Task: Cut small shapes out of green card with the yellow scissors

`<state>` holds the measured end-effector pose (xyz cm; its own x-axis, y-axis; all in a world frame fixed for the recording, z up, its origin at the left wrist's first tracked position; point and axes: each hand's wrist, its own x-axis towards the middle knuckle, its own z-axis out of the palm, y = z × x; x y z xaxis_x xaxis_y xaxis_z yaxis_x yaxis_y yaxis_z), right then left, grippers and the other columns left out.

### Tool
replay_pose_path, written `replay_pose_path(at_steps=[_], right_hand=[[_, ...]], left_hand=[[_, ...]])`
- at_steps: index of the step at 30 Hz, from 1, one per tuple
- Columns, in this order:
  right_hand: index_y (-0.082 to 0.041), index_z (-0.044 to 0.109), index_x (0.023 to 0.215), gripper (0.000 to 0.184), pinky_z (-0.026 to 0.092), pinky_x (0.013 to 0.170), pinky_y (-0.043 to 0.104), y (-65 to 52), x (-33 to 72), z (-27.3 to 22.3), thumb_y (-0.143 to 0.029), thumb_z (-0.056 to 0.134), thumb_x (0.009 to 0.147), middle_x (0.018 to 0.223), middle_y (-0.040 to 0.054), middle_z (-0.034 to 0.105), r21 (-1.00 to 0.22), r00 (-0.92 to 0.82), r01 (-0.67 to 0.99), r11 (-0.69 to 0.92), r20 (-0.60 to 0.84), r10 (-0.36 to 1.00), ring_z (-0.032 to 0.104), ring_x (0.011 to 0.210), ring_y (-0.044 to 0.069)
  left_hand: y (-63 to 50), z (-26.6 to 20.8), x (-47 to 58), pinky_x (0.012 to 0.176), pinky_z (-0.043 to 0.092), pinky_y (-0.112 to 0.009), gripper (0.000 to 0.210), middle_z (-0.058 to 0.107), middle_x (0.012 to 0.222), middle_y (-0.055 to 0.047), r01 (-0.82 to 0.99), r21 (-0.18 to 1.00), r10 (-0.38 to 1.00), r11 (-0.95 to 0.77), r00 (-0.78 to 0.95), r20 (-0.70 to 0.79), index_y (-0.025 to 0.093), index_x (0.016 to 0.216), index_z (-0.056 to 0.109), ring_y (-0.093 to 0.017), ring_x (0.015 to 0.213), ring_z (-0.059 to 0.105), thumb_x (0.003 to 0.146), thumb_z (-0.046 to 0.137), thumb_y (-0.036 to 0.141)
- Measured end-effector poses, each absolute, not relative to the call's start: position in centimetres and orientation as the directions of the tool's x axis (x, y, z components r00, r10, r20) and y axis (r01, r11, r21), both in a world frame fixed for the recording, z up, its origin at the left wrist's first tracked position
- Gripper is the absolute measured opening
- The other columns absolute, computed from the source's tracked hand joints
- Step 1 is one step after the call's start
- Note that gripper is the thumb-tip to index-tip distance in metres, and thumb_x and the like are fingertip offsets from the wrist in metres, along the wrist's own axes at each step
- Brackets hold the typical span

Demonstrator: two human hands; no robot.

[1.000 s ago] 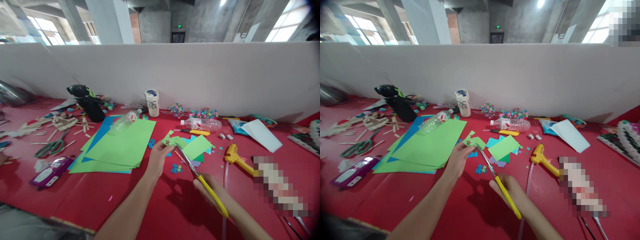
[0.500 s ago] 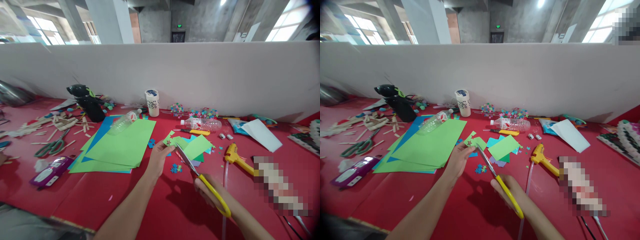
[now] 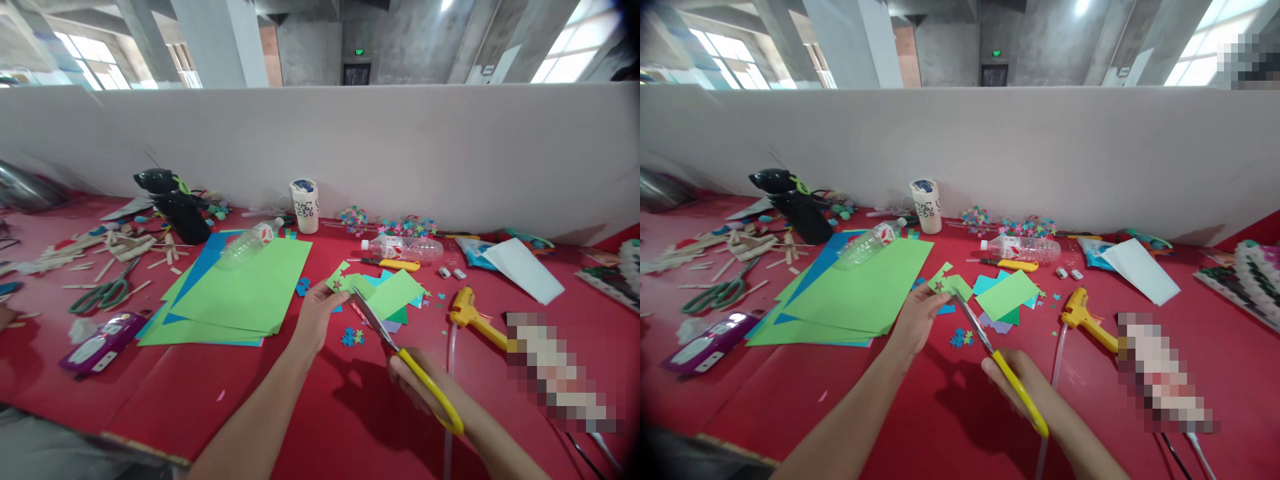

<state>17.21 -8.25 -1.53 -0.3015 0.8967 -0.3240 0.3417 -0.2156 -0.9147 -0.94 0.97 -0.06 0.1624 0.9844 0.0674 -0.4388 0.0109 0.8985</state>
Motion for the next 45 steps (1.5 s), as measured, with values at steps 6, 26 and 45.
replay_pose_path(at_steps=[6, 26, 45], right_hand=[[-0.019, 0.038, 0.061, 0.053, 0.022, 0.032, 0.016, -8.3, 16.9, -1.4, -0.072, 0.036, 0.07, 0.045, -0.0102, 0.028, -0.897, -0.235, 0.34, -0.282, -0.372, 0.898, 0.026, 0.034, 0.004], [-0.02, 0.038, 0.059, 0.05, 0.02, 0.03, 0.016, -8.3, 16.8, -0.5, -0.068, 0.043, 0.07, 0.038, -0.0111, 0.027, -0.871, -0.217, 0.373, -0.32, -0.417, 0.883, 0.026, 0.03, 0.004], [-0.02, 0.039, 0.055, 0.047, 0.019, 0.027, 0.017, -8.1, 17.0, -0.6, -0.064, 0.049, 0.07, 0.041, -0.0089, 0.029, -0.888, -0.207, 0.377, -0.265, -0.359, 0.91, 0.027, 0.031, 0.005]], left_hand=[[1.0, 0.0, -1.0, 0.077, 0.045, -0.031, 0.018, 0.068, 0.078, -0.003, -0.425, 0.905, 0.986, 0.017, 0.157, 0.055, 0.015, 0.083, 0.066, -0.017, 0.078, 0.061, 0.065, 0.064, 0.018], [1.1, 0.6, -1.5, 0.067, 0.045, -0.026, 0.018, 0.067, 0.074, -0.002, -0.406, 0.912, 0.982, 0.058, 0.186, 0.02, 0.015, 0.079, 0.065, -0.014, 0.068, 0.059, 0.062, 0.065, 0.015], [1.4, 0.6, -1.8, 0.064, 0.045, -0.025, 0.024, 0.067, 0.073, -0.003, -0.309, 0.949, 0.98, 0.059, 0.197, 0.003, 0.015, 0.085, 0.066, -0.013, 0.064, 0.057, 0.062, 0.065, 0.019]])
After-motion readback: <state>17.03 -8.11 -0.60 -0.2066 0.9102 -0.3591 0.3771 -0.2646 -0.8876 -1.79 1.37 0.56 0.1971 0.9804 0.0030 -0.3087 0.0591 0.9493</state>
